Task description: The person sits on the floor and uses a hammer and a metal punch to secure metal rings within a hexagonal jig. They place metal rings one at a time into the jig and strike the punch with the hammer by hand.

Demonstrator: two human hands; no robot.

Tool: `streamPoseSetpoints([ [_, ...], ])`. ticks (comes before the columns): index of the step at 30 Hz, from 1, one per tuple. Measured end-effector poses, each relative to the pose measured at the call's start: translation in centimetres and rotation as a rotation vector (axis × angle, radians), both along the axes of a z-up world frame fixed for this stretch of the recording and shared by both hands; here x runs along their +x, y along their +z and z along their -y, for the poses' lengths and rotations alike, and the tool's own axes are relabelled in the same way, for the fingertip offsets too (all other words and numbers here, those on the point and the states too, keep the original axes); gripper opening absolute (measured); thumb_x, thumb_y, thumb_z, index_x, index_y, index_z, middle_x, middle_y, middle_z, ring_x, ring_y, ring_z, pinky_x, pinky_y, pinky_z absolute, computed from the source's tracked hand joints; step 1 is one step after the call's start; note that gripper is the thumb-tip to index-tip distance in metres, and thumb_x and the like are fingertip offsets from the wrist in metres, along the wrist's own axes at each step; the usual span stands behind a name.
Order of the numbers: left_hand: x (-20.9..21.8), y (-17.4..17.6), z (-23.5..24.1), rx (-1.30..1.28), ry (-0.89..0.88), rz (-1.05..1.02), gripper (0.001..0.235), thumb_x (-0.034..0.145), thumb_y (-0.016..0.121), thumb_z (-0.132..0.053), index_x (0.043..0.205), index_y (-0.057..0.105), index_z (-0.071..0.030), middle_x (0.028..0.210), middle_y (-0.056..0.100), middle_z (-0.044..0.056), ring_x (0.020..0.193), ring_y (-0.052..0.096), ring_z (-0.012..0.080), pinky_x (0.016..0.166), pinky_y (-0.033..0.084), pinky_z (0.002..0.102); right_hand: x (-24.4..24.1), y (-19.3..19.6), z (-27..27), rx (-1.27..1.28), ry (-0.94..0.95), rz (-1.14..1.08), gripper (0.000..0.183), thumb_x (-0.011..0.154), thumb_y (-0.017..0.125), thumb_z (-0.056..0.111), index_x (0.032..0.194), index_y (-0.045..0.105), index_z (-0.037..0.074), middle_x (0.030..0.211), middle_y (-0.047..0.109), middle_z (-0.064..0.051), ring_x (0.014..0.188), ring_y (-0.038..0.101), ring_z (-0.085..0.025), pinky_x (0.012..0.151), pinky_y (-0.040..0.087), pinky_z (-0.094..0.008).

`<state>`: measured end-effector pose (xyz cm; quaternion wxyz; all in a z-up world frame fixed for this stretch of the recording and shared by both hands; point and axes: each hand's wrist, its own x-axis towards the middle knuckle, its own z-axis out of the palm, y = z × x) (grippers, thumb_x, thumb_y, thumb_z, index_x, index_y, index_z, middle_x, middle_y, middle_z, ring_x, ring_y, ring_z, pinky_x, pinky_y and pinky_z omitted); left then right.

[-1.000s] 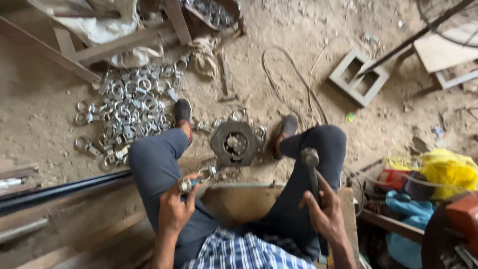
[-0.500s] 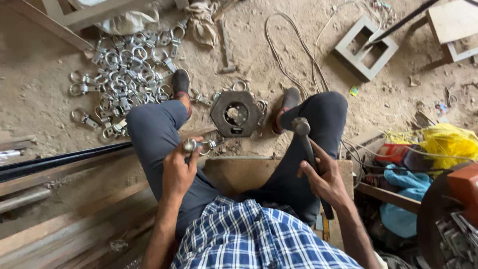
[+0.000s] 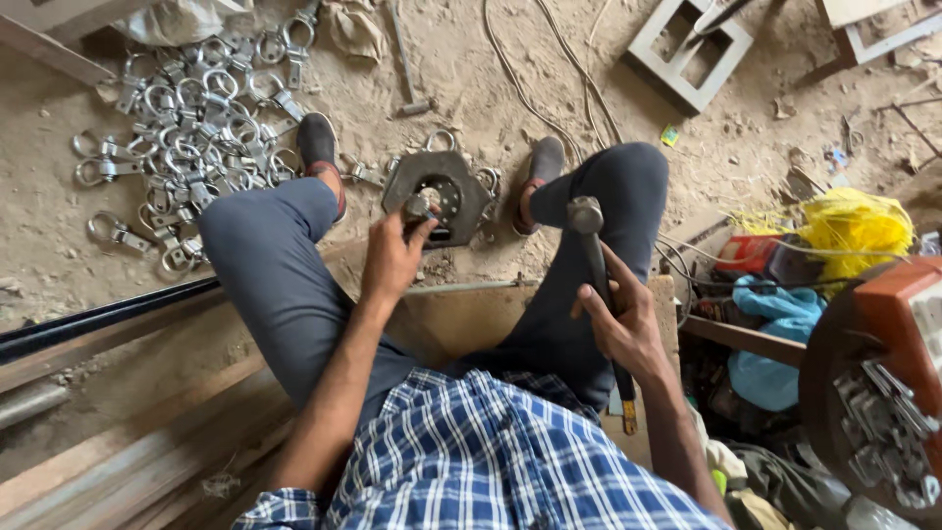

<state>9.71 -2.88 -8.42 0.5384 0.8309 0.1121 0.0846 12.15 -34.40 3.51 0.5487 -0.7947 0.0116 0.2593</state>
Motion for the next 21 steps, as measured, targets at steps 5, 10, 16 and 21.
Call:
streamPoseSetpoints([
  [5,-0.1,-1.4,0.8,-0.024,-0.027,0.035,0.023,0.1,0.068,-0.019,0.113,0.07,-0.001,0.105,0.076,0.019,0.099,0.075,0.0351,0.085,0.056,0.043,-0.1,-0.3,0.3,-0.012,-0.019,-0.035,0.068,0.097,0.061,0.019,0.159,0.037,0.009,0.07,0.067,-0.008,0.037,0.047,-0.006,0.031,0.037,-0.024],
  [10,-0.4,-1.1,1.3,0.026,-0.026,0.051,0.022,0.102,0.066,-0.017,0.116,0.068,0.0,0.108,0.075,0.02,0.102,0.072,0.0364,0.087,0.055,0.044,-0.1,-0.5,0.2,0.004,-0.026,-0.031,0.068,0.097,0.059,0.019,0.16,0.034,0.008,0.069,0.067,-0.008,0.036,0.047,-0.005,0.03,0.036,-0.024],
  [16,-0.3,0.6,1.3,-0.12,0.047,0.015,0.022,0.103,0.064,-0.017,0.116,0.068,-0.001,0.109,0.075,0.017,0.102,0.076,0.0288,0.087,0.058,0.04,-0.3,-0.4,0.1,0.003,-0.02,-0.012,0.067,0.098,0.059,0.018,0.16,0.035,0.005,0.07,0.068,-0.007,0.037,0.047,-0.004,0.031,0.036,-0.023],
  [21,-0.2,0.8,1.2,-0.093,0.059,0.039,0.023,0.103,0.066,-0.016,0.119,0.068,-0.001,0.112,0.076,0.016,0.106,0.075,0.0293,0.09,0.058,0.039,-0.2,-0.7,0.3,0.009,-0.017,-0.003,0.068,0.098,0.06,0.018,0.16,0.034,0.004,0.07,0.068,-0.007,0.037,0.047,-0.003,0.031,0.036,-0.022],
])
